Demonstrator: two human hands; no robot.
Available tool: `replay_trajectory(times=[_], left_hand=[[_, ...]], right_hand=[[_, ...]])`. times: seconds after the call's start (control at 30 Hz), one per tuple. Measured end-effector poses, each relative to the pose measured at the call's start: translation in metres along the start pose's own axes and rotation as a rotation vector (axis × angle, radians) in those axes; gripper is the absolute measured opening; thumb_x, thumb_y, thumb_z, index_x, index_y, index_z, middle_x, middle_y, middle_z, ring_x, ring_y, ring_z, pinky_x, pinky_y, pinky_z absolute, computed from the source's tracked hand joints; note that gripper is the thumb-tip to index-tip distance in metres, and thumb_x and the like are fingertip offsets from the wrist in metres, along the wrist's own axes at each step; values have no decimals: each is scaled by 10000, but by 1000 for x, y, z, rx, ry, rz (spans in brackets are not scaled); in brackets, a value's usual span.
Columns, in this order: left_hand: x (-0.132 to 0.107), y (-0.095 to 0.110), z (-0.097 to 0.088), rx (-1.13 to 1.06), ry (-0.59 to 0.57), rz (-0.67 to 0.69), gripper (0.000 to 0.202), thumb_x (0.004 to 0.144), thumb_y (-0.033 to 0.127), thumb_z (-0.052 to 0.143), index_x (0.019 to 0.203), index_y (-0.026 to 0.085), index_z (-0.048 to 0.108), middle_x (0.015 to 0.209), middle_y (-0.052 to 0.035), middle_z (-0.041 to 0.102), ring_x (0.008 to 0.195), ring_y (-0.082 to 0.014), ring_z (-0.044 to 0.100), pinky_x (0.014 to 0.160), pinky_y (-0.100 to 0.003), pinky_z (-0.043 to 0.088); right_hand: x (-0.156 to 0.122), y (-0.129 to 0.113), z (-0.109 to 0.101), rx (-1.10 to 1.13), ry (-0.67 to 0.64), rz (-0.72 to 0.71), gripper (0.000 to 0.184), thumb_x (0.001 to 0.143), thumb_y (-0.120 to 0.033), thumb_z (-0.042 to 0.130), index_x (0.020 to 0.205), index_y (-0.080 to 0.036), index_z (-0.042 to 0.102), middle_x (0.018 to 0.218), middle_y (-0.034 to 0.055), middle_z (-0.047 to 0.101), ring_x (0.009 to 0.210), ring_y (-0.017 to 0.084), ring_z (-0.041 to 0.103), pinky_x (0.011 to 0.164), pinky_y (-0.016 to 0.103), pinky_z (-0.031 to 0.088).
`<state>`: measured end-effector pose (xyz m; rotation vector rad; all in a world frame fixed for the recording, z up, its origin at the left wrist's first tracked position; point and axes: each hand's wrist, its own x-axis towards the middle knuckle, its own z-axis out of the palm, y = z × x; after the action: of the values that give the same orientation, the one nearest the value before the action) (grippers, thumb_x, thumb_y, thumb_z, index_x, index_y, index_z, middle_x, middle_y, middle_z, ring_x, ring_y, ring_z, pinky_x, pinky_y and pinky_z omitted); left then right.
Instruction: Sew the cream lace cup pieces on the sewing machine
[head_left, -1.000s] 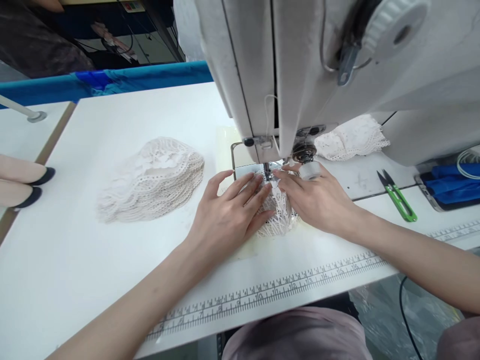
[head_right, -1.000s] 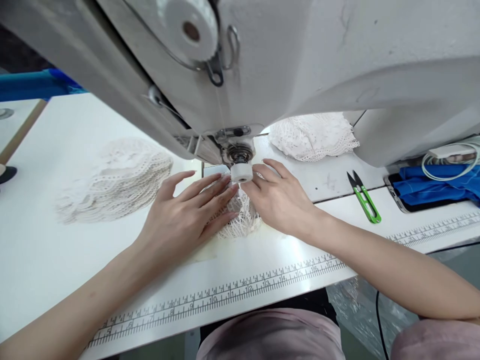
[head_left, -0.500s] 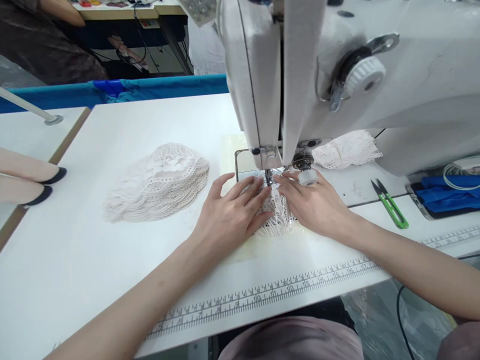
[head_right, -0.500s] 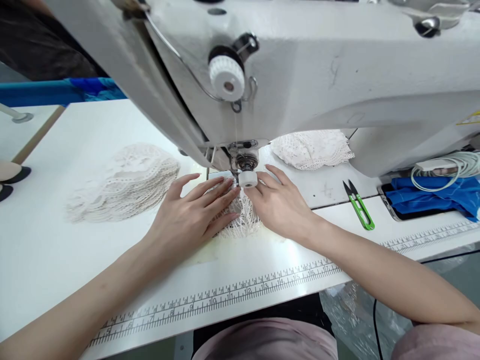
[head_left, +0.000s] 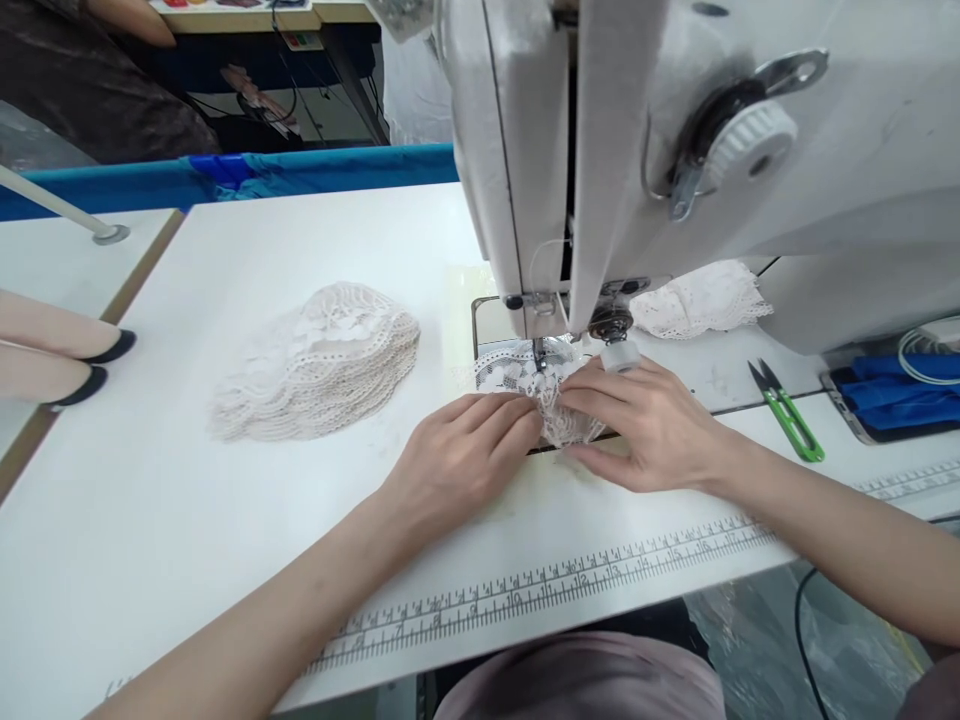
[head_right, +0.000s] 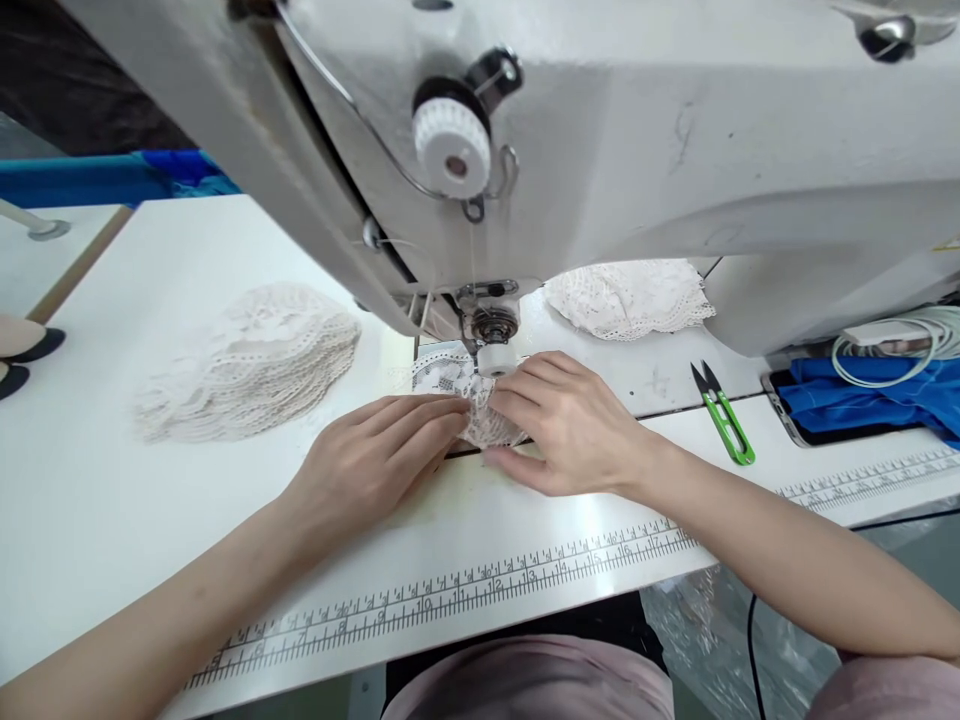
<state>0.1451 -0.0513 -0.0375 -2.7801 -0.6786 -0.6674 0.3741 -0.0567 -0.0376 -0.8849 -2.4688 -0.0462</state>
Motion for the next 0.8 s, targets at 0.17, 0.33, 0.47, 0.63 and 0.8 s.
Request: replay_trajectory(times=[0.17,0.33,0.47,0.63,0.8], left_hand=[[0,4,5,-66,5,-101,255,914,245,597,1099,70,609,1117,-131,711,949,-229,675,760,-344,564],[1,10,3,109,-45,-29,311,912,190,564,1194,69,615,1187,-134,690,1060,-273,650,777,-378,548],[0,10,-1,155,-62,24,288,911,115,532,1173,62,639,1193,-138,684,1122,-250,640,918,-378,529],[0,9,-1,148,-72,25,285,908,113,543,1167,50,644,1196,-134,679,1106,-254,656,941,-401,543],[1,7,0,152,-65,20,285,914,124,536,1169,55,645,1188,-131,683,1105,-250,659,948,-408,550]], right_hand=[[2,0,1,-138,-18,-22,233,936,-253,524,1039,-115,681,1104,79,715,927,192,636,869,340,471],[1,-2,3,-218,74,-124,243,898,-57,491,904,-167,708,1017,-3,755,981,159,661,956,337,475],[-1,-2,5,-192,84,-144,205,893,-76,526,919,-152,714,962,4,763,942,147,685,984,340,492],[-2,-2,6,-187,83,-140,200,900,-85,528,930,-152,714,977,2,762,968,139,689,1030,353,479],[0,0,7,-190,79,-135,208,911,-82,518,924,-159,711,979,-1,763,979,134,689,1050,360,468]])
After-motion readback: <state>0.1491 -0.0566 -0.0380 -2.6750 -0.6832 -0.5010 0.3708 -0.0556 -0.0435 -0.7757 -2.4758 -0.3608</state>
